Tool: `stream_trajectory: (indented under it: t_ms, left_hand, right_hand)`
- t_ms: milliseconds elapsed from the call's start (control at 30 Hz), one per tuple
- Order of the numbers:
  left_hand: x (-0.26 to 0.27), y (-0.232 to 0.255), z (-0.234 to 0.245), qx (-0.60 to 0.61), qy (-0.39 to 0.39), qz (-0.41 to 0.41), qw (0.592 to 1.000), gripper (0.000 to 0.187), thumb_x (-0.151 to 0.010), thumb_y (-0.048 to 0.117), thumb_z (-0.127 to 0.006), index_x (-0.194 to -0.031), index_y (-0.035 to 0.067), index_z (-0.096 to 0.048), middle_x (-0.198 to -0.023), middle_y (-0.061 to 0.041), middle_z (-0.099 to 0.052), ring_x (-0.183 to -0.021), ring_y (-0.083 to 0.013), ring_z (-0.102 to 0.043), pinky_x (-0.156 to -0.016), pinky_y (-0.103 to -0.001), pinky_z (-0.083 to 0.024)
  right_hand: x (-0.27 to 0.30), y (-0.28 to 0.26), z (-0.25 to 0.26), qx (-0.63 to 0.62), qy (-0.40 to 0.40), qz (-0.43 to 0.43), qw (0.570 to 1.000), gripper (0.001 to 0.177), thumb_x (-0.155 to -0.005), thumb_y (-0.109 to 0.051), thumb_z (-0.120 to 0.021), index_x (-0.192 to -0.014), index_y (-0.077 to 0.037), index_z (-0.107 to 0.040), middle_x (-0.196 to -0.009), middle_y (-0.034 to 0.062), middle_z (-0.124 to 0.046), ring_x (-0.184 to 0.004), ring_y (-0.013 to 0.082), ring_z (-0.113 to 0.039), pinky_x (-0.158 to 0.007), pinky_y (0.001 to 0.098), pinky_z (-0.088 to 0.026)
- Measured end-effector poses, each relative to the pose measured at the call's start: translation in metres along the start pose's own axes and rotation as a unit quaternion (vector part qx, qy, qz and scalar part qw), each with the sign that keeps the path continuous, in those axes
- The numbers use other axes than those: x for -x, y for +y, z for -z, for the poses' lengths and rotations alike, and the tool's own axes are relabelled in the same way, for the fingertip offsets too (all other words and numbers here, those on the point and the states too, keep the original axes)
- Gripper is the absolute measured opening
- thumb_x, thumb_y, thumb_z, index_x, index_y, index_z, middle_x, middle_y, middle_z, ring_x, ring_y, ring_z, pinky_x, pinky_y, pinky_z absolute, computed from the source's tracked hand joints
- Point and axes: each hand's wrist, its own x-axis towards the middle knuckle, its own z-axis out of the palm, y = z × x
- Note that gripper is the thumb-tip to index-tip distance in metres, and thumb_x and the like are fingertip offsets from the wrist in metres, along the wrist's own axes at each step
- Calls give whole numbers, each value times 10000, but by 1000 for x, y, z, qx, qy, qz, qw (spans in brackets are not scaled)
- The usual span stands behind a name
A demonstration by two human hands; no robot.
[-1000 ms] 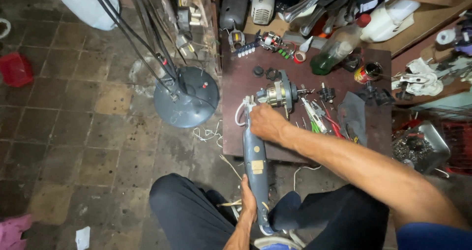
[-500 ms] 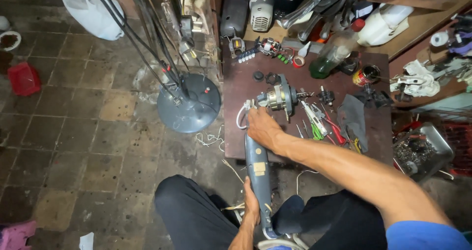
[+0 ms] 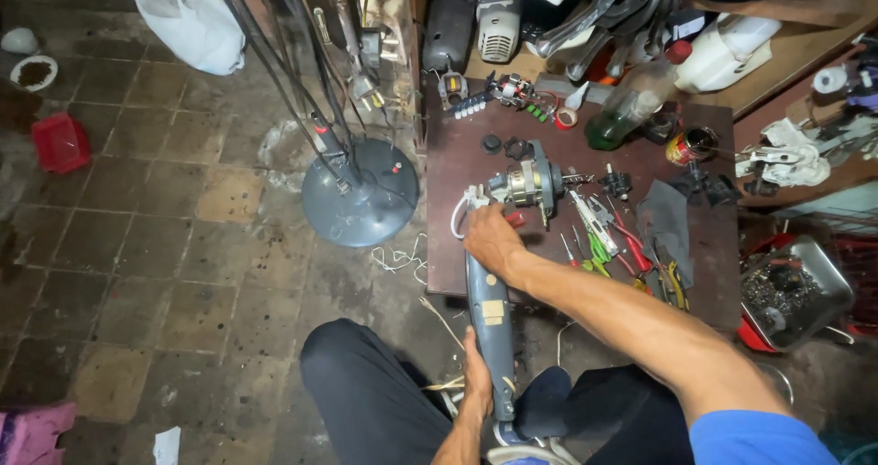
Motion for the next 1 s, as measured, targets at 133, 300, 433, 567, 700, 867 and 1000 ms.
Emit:
stream_trajectory:
  t_ms: [133,300,433,567,700,867,1000]
  left_hand:
    - [-5,-3,2,4,-14,-1,1000,844,-888,748,-327,-885,-10,-699,-613,-192,-616,-472,-272,-564,-383,-344,-442]
    - [-9,-4,2,21,-16,-5,1000,812,-907,722,-347,-822,-9,-689,-579,-197,-598,-422,-280,-527,-365,-358,-425]
    - [-4,-1,0,17,-23,-13,1000,806,-917,713,-335,-842,-14,-675,-586,-200,-596,-417,-276,-524,-352,-354,-424]
    - [-7,-3,3,17,-23,-14,999,805,-913,720,-348,-809,-11,-669,-583,-194,-598,-415,-280,-528,-355,-359,-427]
    - [-10,-5,1,20,-16,-26,999,790,-921,696,-361,-815,-22,-674,-576,-207,-601,-407,-288,-534,-351,-370,-438]
    - [-9,-4,0,34,-18,-22,999,761,-918,693,-371,-904,-2,-681,-594,-210,-598,-436,-293,-541,-367,-372,-434]
    - [-12,-5,2,28,-34,-9,999,789,-899,727,-351,-882,6,-671,-601,-200,-596,-425,-282,-523,-362,-359,-426]
  right_hand:
    - [-1,0,4,-28,-65,-12,997,228,-994,32,-510,-1175,-27,-636,-1034,133,-627,-772,198,-647,-628,369,-610]
    - [6,4,17,-19,-118,15,993,141,-978,-108,-583,-858,-137,-652,-746,2,-567,-734,143,-472,-658,295,-401]
    - [-8,-6,0,-6,-34,1,999,310,-993,-158,-558,-1274,-40,-609,-1096,140,-676,-987,282,-639,-903,477,-508]
    - [-15,-10,-3,-57,-102,-35,993,306,-1007,-71,-445,-1257,-43,-618,-1152,200,-615,-983,330,-628,-804,456,-557]
    - [-13,-3,3,-100,-138,-1,985,215,-1013,-172,-562,-1163,-146,-714,-1134,72,-714,-1074,269,-605,-898,435,-427]
    - [2,1,18,-23,-57,-16,998,243,-975,-154,-591,-1186,-42,-636,-1046,137,-684,-949,269,-659,-896,475,-526]
    - [9,10,37,-76,-174,-3,982,307,-1000,-70,-568,-1286,38,-596,-1164,254,-606,-1020,374,-645,-879,445,-591]
